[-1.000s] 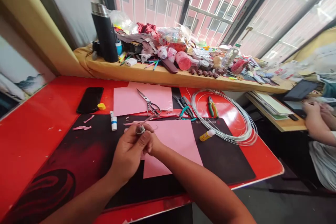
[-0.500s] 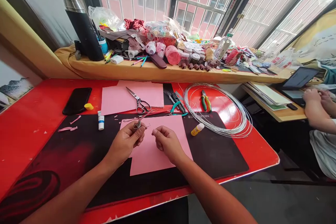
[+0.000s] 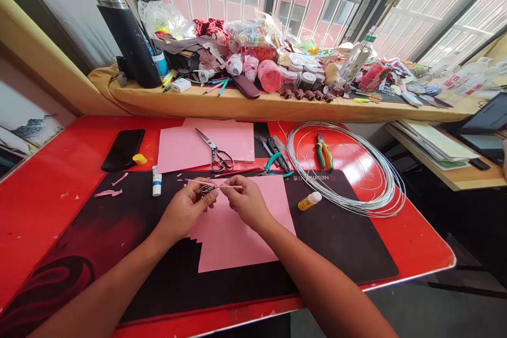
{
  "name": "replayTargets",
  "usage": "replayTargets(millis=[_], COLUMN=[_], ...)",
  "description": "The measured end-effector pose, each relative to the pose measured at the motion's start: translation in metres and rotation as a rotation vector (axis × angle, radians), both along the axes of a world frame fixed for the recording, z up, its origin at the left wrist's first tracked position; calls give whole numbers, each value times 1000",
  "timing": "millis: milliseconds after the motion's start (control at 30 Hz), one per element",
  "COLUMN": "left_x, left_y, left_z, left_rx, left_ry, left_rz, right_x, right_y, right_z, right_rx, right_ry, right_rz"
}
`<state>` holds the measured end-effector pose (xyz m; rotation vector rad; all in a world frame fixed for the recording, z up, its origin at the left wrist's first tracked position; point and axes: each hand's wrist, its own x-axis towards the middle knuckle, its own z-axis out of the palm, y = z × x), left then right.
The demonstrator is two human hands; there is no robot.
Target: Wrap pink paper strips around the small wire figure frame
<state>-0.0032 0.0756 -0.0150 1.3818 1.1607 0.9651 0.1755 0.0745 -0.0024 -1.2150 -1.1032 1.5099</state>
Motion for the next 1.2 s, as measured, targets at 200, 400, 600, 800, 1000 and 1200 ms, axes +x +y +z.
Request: replayTargets(millis=[200,400,600,800,1000,1200], left_x=[-10,-11,-16,-15,-14,-13], left_y=[10,13,15,12,9,8], left_z=[2,-5,-4,0,4,5], left_rx=[66,27,54,246,472,494], left_ry=[139,112,161,229,216,153], left_rz=[99,130,150,170,82,1], right_x=[-1,6,12,9,9,10], right_y=[5,3,-3,-8,-7,-8], right_z=[-15,-16,-12,-11,-10,-8], right_rx=[24,62,81,81,65,90], right_ry=[7,-30,-84,-89,-37,-32], right_rz=[1,14,-50,-51,-21,9])
